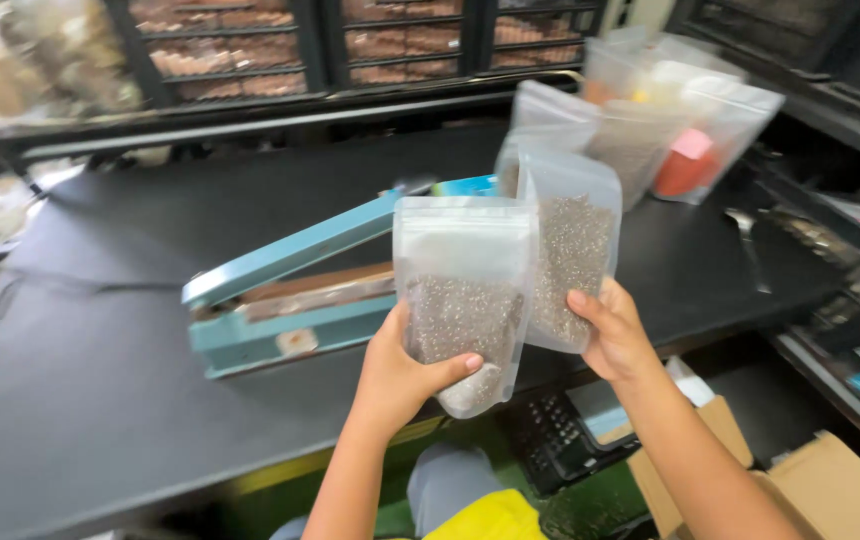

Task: Organizing sealed bags of seeds into a plastic crate

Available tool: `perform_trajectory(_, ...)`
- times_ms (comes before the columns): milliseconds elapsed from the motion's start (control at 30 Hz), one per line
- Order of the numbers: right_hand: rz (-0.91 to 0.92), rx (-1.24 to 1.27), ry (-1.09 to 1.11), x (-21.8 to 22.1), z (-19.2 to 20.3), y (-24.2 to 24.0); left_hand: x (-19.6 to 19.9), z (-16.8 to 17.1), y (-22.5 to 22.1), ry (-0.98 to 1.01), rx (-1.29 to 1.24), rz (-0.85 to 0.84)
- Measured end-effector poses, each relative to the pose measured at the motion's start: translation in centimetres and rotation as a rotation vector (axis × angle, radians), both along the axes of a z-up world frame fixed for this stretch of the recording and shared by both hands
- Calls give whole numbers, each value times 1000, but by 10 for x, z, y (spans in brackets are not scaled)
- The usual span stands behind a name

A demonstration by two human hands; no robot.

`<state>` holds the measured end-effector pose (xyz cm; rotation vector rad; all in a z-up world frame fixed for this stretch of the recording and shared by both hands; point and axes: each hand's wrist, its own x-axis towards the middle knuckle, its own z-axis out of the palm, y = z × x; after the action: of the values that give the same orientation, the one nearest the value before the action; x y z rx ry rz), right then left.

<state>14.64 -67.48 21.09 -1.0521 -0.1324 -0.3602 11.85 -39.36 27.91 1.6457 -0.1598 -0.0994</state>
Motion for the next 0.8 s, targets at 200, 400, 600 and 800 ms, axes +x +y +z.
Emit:
perform_trajectory(200, 118, -156, -11, -6, 21, 92, -33, -19, 84, 60, -21, 225)
perform_trajectory(400, 412, -369, 61, 8, 7, 175, -80, -39, 174, 16, -102, 429)
perform_trajectory(600, 632, -450, 10, -3, 8, 290, -137, -82, 259, 0, -136, 688)
perform_trajectory(800, 697, -790, 80, -29, 4, 382, -212, -114, 330, 108, -130, 947)
